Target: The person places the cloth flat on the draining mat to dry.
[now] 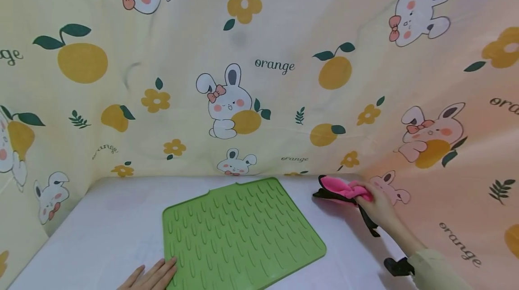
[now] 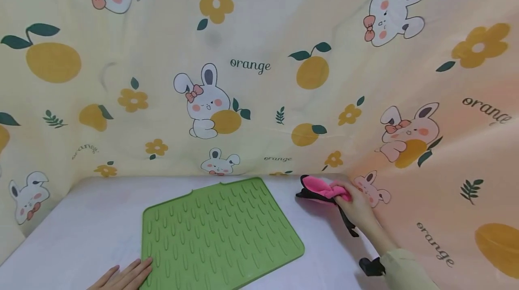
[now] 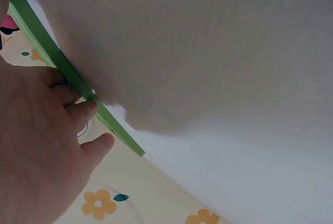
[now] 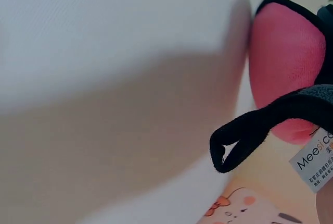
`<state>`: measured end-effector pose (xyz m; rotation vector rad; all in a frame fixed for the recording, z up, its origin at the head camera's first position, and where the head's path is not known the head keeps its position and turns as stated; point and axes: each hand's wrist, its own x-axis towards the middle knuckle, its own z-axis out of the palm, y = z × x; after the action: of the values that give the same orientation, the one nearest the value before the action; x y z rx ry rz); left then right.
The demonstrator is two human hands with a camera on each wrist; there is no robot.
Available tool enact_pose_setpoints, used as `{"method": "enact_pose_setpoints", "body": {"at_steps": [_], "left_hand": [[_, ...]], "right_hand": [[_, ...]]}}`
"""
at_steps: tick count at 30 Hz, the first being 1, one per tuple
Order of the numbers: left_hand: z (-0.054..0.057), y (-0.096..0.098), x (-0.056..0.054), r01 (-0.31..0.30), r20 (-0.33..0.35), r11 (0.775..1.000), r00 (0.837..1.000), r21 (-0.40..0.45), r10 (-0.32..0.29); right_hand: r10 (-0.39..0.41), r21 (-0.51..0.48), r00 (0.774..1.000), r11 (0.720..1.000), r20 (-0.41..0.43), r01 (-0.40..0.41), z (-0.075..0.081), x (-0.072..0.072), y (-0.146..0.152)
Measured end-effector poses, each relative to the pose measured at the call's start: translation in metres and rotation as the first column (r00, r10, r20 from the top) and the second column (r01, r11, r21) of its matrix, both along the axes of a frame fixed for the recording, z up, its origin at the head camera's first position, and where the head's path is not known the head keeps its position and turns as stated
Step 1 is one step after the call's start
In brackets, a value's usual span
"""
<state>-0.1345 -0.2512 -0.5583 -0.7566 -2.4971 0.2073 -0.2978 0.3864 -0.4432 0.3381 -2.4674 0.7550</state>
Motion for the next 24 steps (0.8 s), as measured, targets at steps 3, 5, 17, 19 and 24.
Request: {"method": "enact_pose_setpoints", "body": {"at_steps": [3, 5, 17, 19, 24], "left_hand": [[0.001, 0.001, 0.0, -0.02, 0.05, 1.0, 0.999, 0.001, 0.02], [0.001, 0.001, 0.0, -0.024, 0.066, 1.0, 0.998, 0.001, 0.024], [0.005, 0.002, 0.0, -0.033, 0.112, 0.999, 0.993, -0.01, 0.034], [0.005, 0.002, 0.0, -0.036, 0.114, 0.999, 0.993, -0.007, 0.036], [0.005, 0.004, 0.0, -0.036, 0.115, 0.999, 0.993, 0.005, 0.035]], "right_hand": [[-0.01, -0.005, 1.0, 1.0, -0.007, 0.01, 0.008, 0.002, -0.007], [-0.02, -0.023, 1.0, 1.0, 0.013, 0.02, 0.015, 0.006, -0.014], [0.144, -0.187, 0.984, 0.969, -0.101, -0.161, 0.038, 0.009, -0.078], [0.186, -0.197, 0.973, 0.958, -0.136, -0.21, 0.038, 0.008, -0.091], [0.294, -0.205, 0.939, 0.922, -0.176, -0.328, 0.033, 0.007, -0.125]]}}
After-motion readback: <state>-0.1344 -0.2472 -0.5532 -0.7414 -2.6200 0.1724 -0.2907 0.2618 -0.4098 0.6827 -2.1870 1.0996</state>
